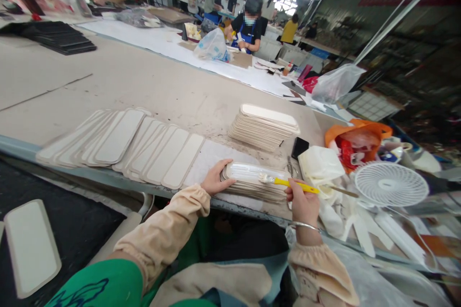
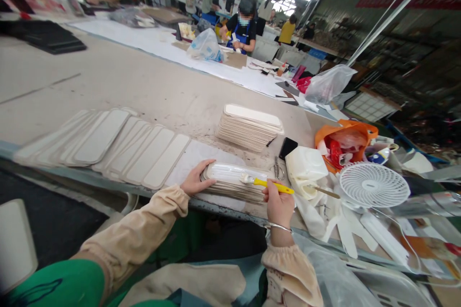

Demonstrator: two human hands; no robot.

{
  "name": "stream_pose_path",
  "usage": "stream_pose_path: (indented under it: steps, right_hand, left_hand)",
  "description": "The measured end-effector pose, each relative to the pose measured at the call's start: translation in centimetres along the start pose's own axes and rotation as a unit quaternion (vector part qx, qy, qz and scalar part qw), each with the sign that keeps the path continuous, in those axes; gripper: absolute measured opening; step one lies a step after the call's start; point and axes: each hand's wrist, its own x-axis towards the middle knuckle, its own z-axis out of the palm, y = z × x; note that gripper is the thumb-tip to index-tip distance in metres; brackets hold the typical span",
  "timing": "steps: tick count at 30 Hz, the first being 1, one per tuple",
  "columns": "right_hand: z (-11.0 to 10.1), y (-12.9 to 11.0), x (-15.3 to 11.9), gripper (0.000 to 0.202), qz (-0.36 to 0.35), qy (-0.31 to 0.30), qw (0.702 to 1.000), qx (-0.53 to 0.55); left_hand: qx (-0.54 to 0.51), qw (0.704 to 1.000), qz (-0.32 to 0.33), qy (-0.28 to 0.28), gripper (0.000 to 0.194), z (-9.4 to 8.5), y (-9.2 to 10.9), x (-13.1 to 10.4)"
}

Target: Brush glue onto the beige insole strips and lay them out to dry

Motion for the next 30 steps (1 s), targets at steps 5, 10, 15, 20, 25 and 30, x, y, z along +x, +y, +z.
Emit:
stream_pose_path:
  steps: [5,10,15,20,25,30]
  right_hand:
    - [2.6,-1.1,-0.9,0.038,0.011,-0.041,0.995,0.092]
    - [5.9,-2.6,-1.4,0.036,0.0,-0.1,0.992,0.08]
    - [5.5,-2.1,-0.4,0.037,0.005,-0.08,0.996,0.031]
    - [2.1,-1.3,0.7,0.039,0.006,-0.018,0.999,-0.026]
    - [-0.8,-1.9,0.7,0.044,0.01,0.028,0.996,-0.081]
    - [-0.7,-1.5,0.0,0.042,0.014,0.028,0.999,0.005]
  left_hand:
    - [0.001,1.0,-0.001,0.001,0.067,0.1,-0.1,0.0]
    - [0.007,1.0,-0.004,0.004,0.066,0.1,0.1,0.1]
    - [0.01,1.0,-0.004,0.002,0.066,0.0,0.1,0.1]
    - [0.007,1.0,-0.005,-0.002,0.067,0.0,0.1,0.0]
    - [0.013,1.0,-0.002,-0.003,0.067,0.0,0.0,0.0]
    - [0.016,1.0,-0.001,-0.005,0.065,0.1,-0.2,0.1]
